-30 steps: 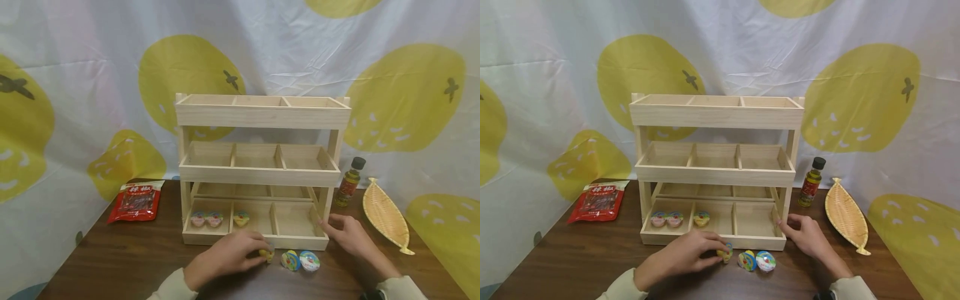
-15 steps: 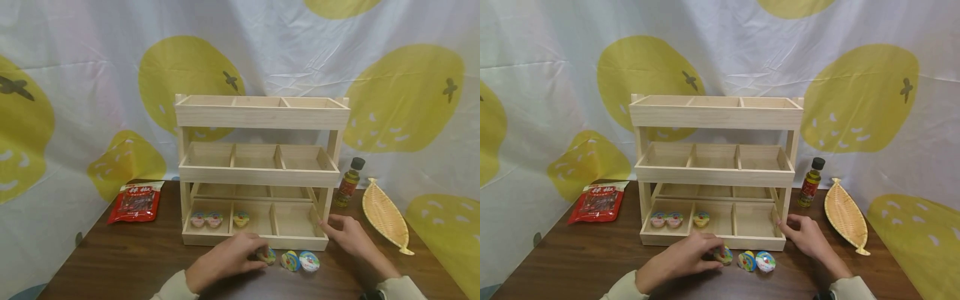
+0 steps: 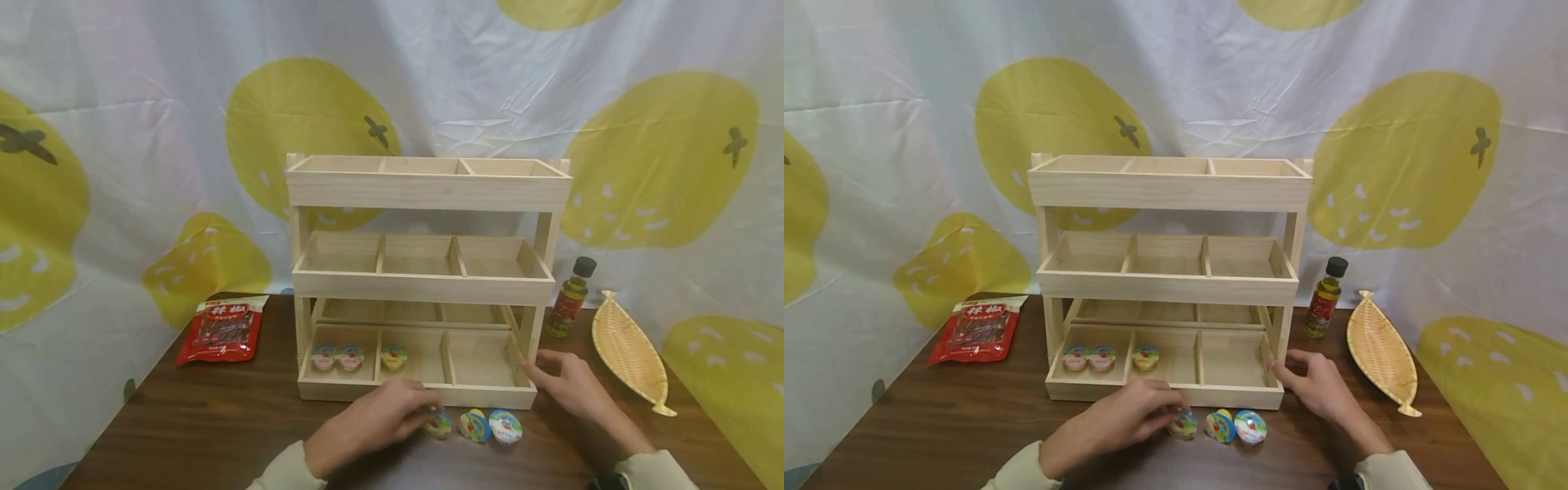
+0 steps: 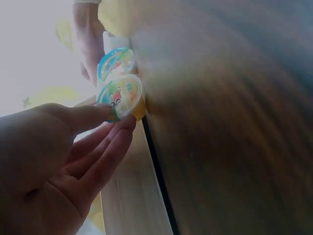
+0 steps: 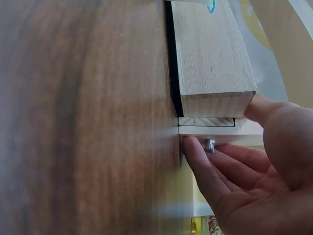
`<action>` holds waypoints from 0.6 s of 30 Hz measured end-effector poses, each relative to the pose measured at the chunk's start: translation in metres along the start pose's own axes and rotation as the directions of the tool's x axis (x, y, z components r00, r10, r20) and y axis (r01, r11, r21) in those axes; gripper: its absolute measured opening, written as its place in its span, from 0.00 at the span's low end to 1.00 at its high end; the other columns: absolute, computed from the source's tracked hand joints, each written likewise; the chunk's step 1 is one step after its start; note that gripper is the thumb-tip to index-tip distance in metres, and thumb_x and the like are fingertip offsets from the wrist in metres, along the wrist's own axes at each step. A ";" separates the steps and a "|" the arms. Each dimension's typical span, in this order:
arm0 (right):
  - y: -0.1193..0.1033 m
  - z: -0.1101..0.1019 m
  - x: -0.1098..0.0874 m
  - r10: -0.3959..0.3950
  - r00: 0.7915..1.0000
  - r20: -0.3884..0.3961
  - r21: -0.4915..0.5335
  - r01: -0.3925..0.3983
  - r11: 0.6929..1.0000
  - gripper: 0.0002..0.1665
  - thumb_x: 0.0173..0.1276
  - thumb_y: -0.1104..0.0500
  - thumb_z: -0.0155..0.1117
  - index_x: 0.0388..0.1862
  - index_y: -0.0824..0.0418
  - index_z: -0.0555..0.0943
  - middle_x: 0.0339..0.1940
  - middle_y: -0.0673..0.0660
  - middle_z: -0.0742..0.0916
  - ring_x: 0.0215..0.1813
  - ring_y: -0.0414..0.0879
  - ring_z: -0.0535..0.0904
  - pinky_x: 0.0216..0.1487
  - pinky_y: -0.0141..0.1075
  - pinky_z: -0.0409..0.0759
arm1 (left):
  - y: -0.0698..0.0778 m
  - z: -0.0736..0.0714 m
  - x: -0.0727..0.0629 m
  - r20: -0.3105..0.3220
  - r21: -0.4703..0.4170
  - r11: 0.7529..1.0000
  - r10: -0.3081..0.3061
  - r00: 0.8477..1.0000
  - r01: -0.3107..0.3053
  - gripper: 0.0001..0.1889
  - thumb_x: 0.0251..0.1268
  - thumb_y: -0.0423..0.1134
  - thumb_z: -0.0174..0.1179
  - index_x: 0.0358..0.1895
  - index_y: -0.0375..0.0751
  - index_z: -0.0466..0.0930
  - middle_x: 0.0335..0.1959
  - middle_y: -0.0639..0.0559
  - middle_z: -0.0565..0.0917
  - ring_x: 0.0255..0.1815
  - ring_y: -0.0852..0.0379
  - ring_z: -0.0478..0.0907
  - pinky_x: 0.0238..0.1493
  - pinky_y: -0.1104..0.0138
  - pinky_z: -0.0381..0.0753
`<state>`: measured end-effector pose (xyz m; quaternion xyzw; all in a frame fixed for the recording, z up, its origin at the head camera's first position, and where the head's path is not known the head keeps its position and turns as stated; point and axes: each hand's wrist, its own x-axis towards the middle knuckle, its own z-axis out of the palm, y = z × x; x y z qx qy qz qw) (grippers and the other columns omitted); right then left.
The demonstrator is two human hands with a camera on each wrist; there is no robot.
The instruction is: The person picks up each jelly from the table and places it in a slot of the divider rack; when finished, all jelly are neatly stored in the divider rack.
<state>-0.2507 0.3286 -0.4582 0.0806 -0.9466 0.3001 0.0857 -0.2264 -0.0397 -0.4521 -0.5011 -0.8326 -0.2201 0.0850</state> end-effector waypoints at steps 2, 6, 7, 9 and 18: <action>0.000 0.000 0.000 -0.001 1.000 0.001 0.000 0.001 1.000 0.22 0.80 0.41 0.66 0.55 0.55 0.92 0.51 0.56 0.95 0.57 0.54 0.89 0.55 0.50 0.87 | 0.000 0.000 0.001 0.001 -0.070 0.998 -0.010 1.000 0.010 0.07 0.76 0.34 0.67 0.51 0.45 0.91 0.43 0.54 0.93 0.43 0.69 0.86 0.48 0.84 0.80; -0.001 0.000 -0.001 -0.003 1.000 0.001 0.005 0.003 1.000 0.22 0.80 0.41 0.66 0.55 0.55 0.92 0.51 0.55 0.95 0.58 0.54 0.89 0.55 0.49 0.87 | 0.002 -0.001 0.002 0.020 -0.183 0.979 -0.083 0.996 0.085 0.07 0.76 0.32 0.67 0.51 0.43 0.92 0.42 0.53 0.94 0.40 0.74 0.84 0.45 0.86 0.80; -0.001 0.000 -0.001 -0.003 1.000 0.001 0.007 0.003 1.000 0.22 0.80 0.41 0.66 0.55 0.55 0.92 0.51 0.56 0.95 0.58 0.54 0.89 0.56 0.49 0.87 | 0.003 -0.001 0.002 0.025 -0.202 0.974 -0.101 0.995 0.104 0.08 0.76 0.32 0.67 0.51 0.42 0.92 0.42 0.53 0.95 0.39 0.74 0.84 0.44 0.86 0.80; -0.001 0.000 -0.001 -0.003 1.000 0.002 0.010 0.003 1.000 0.23 0.81 0.40 0.66 0.55 0.56 0.92 0.51 0.56 0.95 0.59 0.56 0.89 0.57 0.51 0.87 | 0.004 -0.001 0.003 0.037 -0.210 0.969 -0.121 0.992 0.126 0.07 0.76 0.33 0.67 0.51 0.42 0.92 0.42 0.53 0.95 0.38 0.76 0.83 0.43 0.86 0.80; 0.000 0.000 0.000 -0.002 1.000 0.005 0.005 0.002 1.000 0.24 0.80 0.40 0.66 0.56 0.57 0.91 0.51 0.57 0.95 0.59 0.57 0.89 0.56 0.52 0.87 | 0.004 0.005 0.003 0.084 -0.187 0.976 -0.093 0.992 0.107 0.23 0.62 0.49 0.80 0.55 0.41 0.88 0.45 0.53 0.90 0.34 0.74 0.79 0.37 0.86 0.79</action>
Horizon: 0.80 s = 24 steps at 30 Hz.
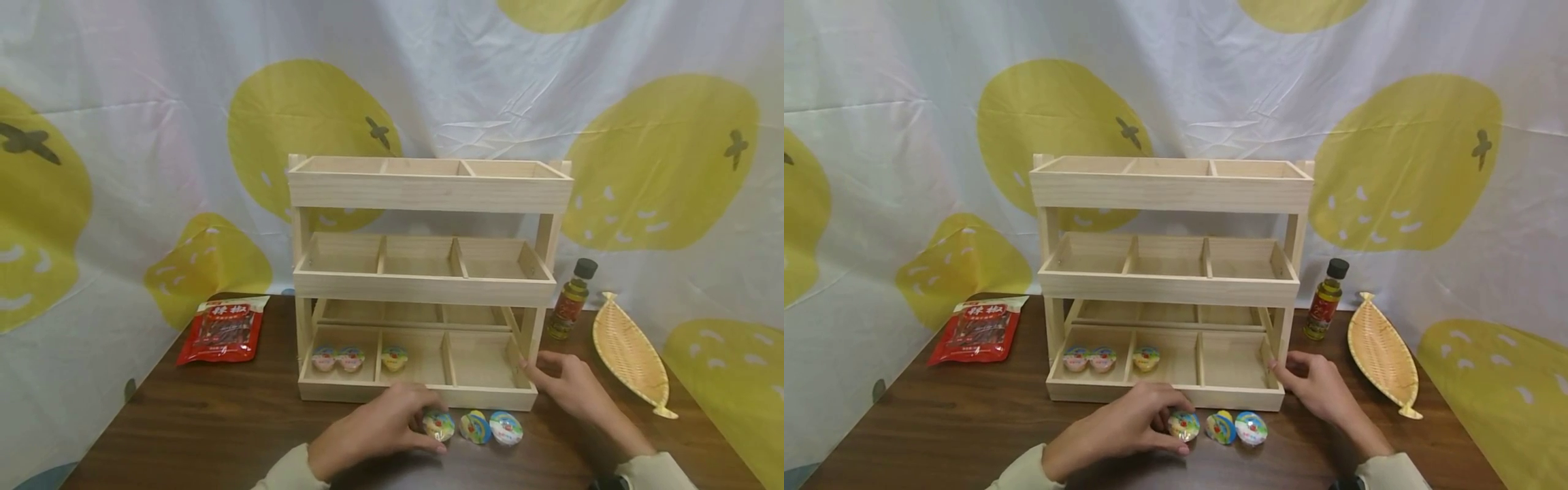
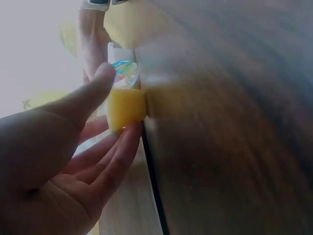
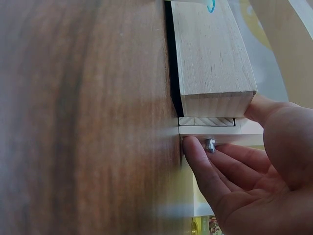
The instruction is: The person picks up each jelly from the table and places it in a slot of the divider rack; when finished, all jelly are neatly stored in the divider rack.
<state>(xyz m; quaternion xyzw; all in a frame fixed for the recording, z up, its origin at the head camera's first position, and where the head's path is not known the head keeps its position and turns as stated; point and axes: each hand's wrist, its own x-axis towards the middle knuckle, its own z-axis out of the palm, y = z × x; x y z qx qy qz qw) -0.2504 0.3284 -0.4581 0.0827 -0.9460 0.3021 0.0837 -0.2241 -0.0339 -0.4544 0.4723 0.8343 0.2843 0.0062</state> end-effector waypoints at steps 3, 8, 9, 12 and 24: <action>0.001 0.000 0.000 -0.004 1.000 -0.002 0.000 0.004 1.000 0.24 0.80 0.40 0.66 0.56 0.57 0.91 0.51 0.57 0.95 0.59 0.56 0.89 0.56 0.51 0.87 | 0.000 0.001 0.000 -0.010 -0.004 1.000 -0.010 1.000 0.010 0.23 0.61 0.47 0.81 0.54 0.41 0.87 0.43 0.54 0.89 0.34 0.74 0.78 0.36 0.86 0.79; 0.001 0.001 0.001 -0.006 1.000 -0.002 0.000 0.007 1.000 0.24 0.80 0.41 0.66 0.57 0.57 0.91 0.51 0.57 0.95 0.59 0.56 0.90 0.55 0.49 0.88 | 0.000 0.002 0.001 -0.015 0.023 1.000 -0.020 1.000 0.021 0.24 0.63 0.48 0.80 0.58 0.42 0.87 0.44 0.55 0.88 0.36 0.74 0.76 0.37 0.87 0.76; 0.001 0.001 0.001 -0.006 1.000 -0.002 -0.001 0.006 1.000 0.23 0.80 0.41 0.66 0.57 0.57 0.91 0.51 0.57 0.95 0.59 0.56 0.90 0.55 0.48 0.88 | 0.000 0.002 0.001 -0.017 0.033 0.999 -0.020 1.000 0.020 0.24 0.64 0.48 0.80 0.59 0.43 0.87 0.44 0.55 0.87 0.36 0.74 0.76 0.38 0.87 0.76; 0.000 0.001 0.001 -0.005 1.000 0.000 -0.002 0.005 1.000 0.23 0.80 0.41 0.66 0.56 0.57 0.91 0.51 0.56 0.95 0.58 0.55 0.90 0.53 0.46 0.87 | 0.001 -0.001 0.004 -0.035 0.065 0.998 -0.007 0.999 0.009 0.24 0.65 0.49 0.79 0.60 0.45 0.88 0.46 0.56 0.87 0.38 0.74 0.75 0.40 0.88 0.74; 0.000 -0.001 0.000 -0.001 1.000 0.002 0.006 0.001 1.000 0.23 0.80 0.41 0.67 0.56 0.57 0.91 0.50 0.56 0.95 0.57 0.54 0.90 0.52 0.44 0.88 | -0.008 -0.028 0.022 -0.295 -0.053 0.996 0.051 0.954 -0.070 0.22 0.61 0.41 0.82 0.56 0.39 0.89 0.43 0.48 0.90 0.38 0.63 0.87 0.40 0.80 0.86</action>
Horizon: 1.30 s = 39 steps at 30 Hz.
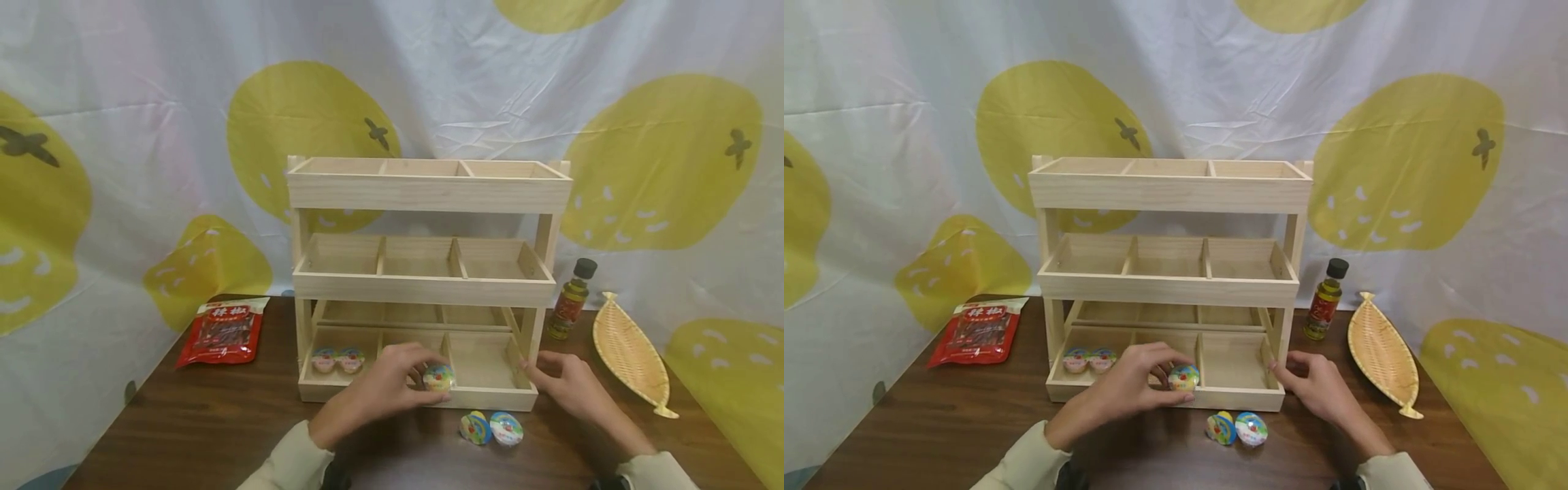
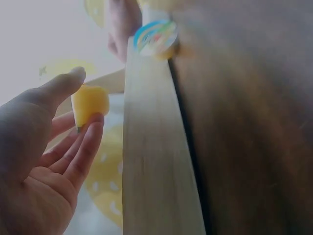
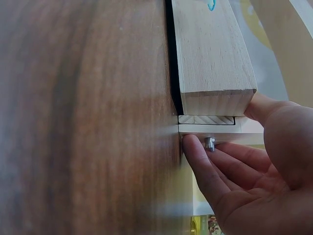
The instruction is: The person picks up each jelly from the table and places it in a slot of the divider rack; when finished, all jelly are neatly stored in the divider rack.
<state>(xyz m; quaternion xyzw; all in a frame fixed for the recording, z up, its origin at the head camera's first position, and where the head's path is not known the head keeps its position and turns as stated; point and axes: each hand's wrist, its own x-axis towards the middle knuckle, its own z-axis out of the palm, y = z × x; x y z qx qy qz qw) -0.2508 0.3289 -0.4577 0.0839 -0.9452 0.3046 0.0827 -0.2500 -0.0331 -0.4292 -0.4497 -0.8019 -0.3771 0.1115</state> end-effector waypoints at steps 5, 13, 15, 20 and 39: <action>0.001 0.001 0.000 0.005 1.000 0.002 0.001 -0.005 1.000 0.24 0.80 0.40 0.66 0.57 0.58 0.91 0.51 0.58 0.95 0.58 0.57 0.90 0.55 0.50 0.88 | -0.015 -0.002 0.009 -0.088 0.021 1.000 -0.012 0.996 0.013 0.22 0.60 0.40 0.82 0.55 0.37 0.89 0.40 0.47 0.91 0.34 0.59 0.88 0.37 0.79 0.86; 0.001 0.000 0.000 0.008 1.000 0.008 0.005 -0.008 1.000 0.25 0.80 0.41 0.67 0.57 0.58 0.91 0.51 0.59 0.95 0.59 0.58 0.90 0.55 0.52 0.88 | -0.035 0.002 0.018 -0.061 0.194 0.975 -0.093 0.994 0.103 0.24 0.62 0.48 0.81 0.57 0.40 0.90 0.46 0.49 0.94 0.44 0.51 0.90 0.49 0.66 0.90; 0.001 0.000 0.000 0.008 1.000 0.008 0.006 -0.008 1.000 0.25 0.80 0.40 0.66 0.57 0.58 0.91 0.51 0.58 0.95 0.59 0.57 0.89 0.55 0.52 0.88 | -0.039 0.003 0.019 -0.057 0.238 0.962 -0.126 0.990 0.136 0.24 0.62 0.51 0.80 0.57 0.43 0.91 0.51 0.50 0.94 0.51 0.52 0.91 0.56 0.62 0.90; 0.001 -0.001 -0.001 0.010 1.000 0.005 -0.001 -0.010 1.000 0.24 0.80 0.40 0.66 0.56 0.57 0.91 0.51 0.56 0.95 0.58 0.54 0.89 0.54 0.48 0.87 | -0.048 0.008 0.020 -0.039 0.294 0.932 -0.210 0.977 0.212 0.26 0.63 0.56 0.79 0.59 0.47 0.91 0.56 0.54 0.93 0.57 0.53 0.90 0.60 0.60 0.89; 0.000 0.000 0.000 -0.001 1.000 -0.002 0.004 0.001 1.000 0.23 0.80 0.41 0.66 0.56 0.57 0.91 0.51 0.56 0.95 0.59 0.54 0.90 0.54 0.44 0.87 | -0.056 0.009 0.012 0.058 0.192 0.930 -0.330 0.942 0.314 0.27 0.61 0.56 0.80 0.60 0.47 0.90 0.59 0.52 0.92 0.55 0.52 0.90 0.62 0.59 0.88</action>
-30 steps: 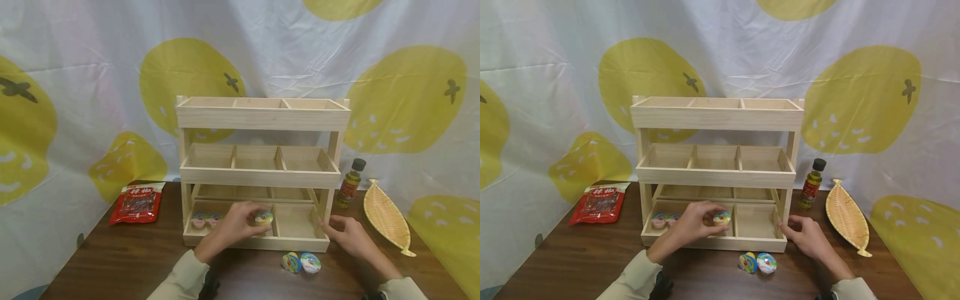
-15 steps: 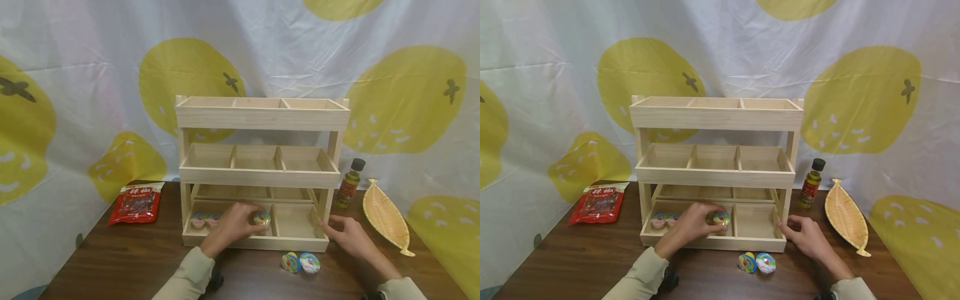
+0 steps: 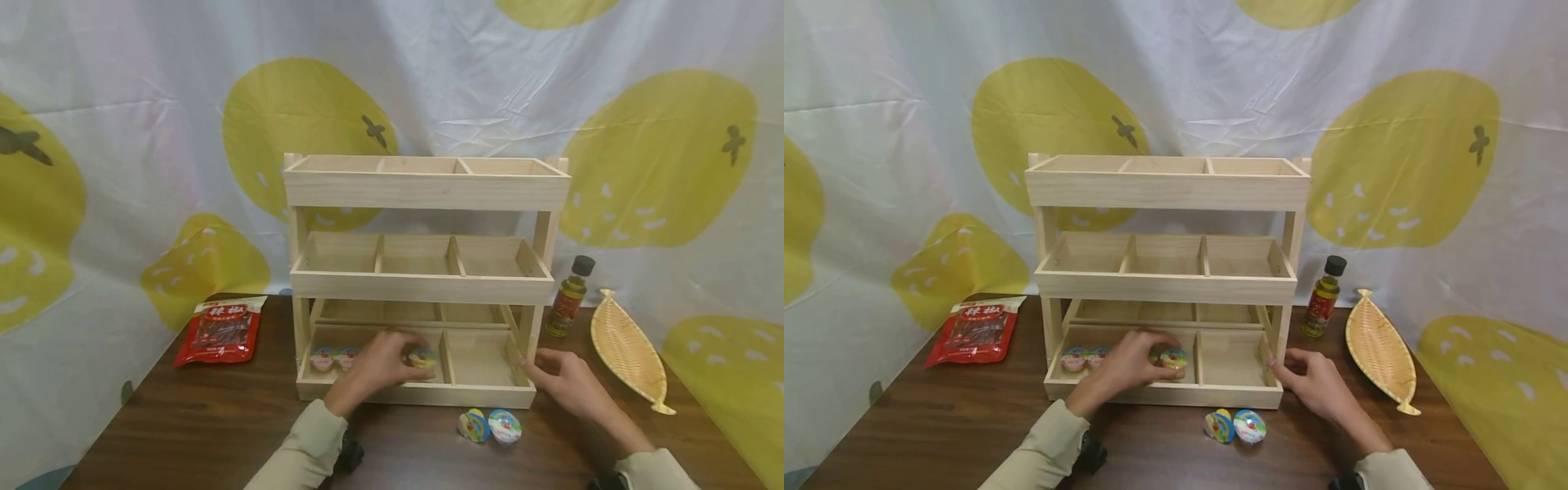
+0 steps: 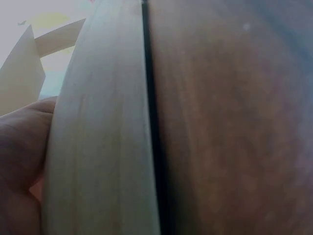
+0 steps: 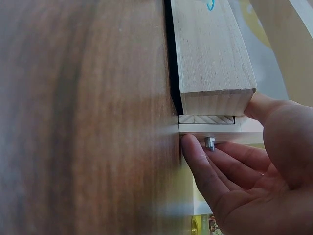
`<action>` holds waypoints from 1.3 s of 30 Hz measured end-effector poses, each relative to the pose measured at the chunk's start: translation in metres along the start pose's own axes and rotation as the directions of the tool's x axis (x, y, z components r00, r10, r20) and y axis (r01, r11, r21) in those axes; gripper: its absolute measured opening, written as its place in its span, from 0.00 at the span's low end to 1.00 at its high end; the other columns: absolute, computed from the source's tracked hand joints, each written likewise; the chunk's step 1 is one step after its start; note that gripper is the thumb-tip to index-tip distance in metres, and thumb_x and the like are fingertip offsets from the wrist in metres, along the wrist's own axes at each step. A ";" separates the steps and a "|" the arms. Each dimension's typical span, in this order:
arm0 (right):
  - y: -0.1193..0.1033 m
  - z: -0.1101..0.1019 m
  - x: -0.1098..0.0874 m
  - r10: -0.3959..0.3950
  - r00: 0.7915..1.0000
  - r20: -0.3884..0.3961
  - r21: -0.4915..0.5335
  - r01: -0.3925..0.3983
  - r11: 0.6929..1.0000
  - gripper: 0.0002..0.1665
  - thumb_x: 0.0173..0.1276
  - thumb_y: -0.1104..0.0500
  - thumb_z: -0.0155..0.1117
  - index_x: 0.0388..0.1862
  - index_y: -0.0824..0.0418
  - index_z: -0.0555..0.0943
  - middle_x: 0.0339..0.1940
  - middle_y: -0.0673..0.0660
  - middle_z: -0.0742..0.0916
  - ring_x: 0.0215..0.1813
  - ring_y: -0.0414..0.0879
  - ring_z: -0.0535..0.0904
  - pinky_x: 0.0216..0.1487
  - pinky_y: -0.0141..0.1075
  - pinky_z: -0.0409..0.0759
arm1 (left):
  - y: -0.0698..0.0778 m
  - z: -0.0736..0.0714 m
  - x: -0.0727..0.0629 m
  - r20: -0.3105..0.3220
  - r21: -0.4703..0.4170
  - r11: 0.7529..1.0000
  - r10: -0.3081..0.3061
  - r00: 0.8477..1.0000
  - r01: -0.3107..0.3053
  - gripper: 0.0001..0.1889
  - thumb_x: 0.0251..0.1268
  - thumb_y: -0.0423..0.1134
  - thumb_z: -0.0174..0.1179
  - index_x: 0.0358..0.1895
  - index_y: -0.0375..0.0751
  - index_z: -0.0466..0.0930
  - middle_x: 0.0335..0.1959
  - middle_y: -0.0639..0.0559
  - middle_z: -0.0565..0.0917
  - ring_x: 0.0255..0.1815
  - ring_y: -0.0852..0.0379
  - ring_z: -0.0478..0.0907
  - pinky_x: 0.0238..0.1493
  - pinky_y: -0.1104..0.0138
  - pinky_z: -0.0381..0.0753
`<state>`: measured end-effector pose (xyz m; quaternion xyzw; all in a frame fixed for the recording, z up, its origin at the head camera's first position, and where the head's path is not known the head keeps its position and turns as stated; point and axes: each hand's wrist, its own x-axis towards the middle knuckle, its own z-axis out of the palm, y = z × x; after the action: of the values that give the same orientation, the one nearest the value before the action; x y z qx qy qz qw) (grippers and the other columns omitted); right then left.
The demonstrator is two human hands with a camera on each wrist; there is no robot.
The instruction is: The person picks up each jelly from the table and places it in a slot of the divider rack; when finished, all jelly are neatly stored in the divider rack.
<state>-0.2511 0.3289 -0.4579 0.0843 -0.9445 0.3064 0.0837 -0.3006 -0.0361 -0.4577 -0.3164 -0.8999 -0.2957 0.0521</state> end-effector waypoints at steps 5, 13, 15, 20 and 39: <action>0.000 0.000 0.000 0.000 1.000 -0.002 0.002 0.000 1.000 0.23 0.80 0.41 0.66 0.55 0.57 0.91 0.50 0.56 0.95 0.58 0.54 0.89 0.53 0.44 0.87 | -0.003 -0.007 -0.001 0.042 -0.067 0.996 0.059 0.997 -0.056 0.24 0.64 0.47 0.80 0.60 0.40 0.89 0.60 0.46 0.91 0.58 0.47 0.90 0.67 0.54 0.87; 0.000 0.000 0.000 0.005 1.000 0.003 0.007 -0.005 1.000 0.23 0.81 0.40 0.66 0.56 0.56 0.91 0.50 0.56 0.95 0.58 0.53 0.89 0.54 0.45 0.87 | -0.006 -0.011 -0.001 0.042 -0.043 0.994 0.107 0.993 -0.105 0.21 0.65 0.43 0.79 0.58 0.38 0.89 0.58 0.44 0.92 0.59 0.46 0.90 0.65 0.54 0.88; 0.000 0.000 0.000 0.008 1.000 0.004 0.006 -0.008 1.000 0.23 0.81 0.40 0.66 0.56 0.56 0.91 0.50 0.56 0.95 0.58 0.53 0.89 0.54 0.45 0.87 | -0.006 -0.011 -0.001 0.047 -0.050 0.994 0.104 0.993 -0.102 0.21 0.66 0.42 0.78 0.58 0.38 0.89 0.58 0.44 0.92 0.59 0.45 0.89 0.65 0.53 0.88; 0.000 0.000 0.001 0.013 1.000 0.008 0.002 -0.013 1.000 0.25 0.81 0.40 0.66 0.57 0.57 0.91 0.51 0.56 0.95 0.57 0.52 0.89 0.53 0.44 0.87 | -0.007 -0.011 -0.001 0.053 -0.075 0.993 0.093 0.994 -0.089 0.20 0.66 0.41 0.78 0.58 0.38 0.89 0.58 0.44 0.92 0.57 0.46 0.90 0.63 0.52 0.88; -0.002 -0.002 0.000 0.008 1.000 0.008 0.005 -0.008 1.000 0.24 0.81 0.40 0.66 0.58 0.57 0.91 0.50 0.55 0.95 0.57 0.52 0.88 0.54 0.45 0.86 | -0.009 -0.009 -0.002 0.045 -0.047 0.996 0.083 0.996 -0.081 0.25 0.68 0.43 0.77 0.64 0.37 0.86 0.61 0.44 0.90 0.61 0.46 0.88 0.66 0.52 0.87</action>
<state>-0.2501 0.3288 -0.4557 0.0820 -0.9444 0.3086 0.0785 -0.3051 -0.0483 -0.4556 -0.3611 -0.8801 -0.3060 0.0360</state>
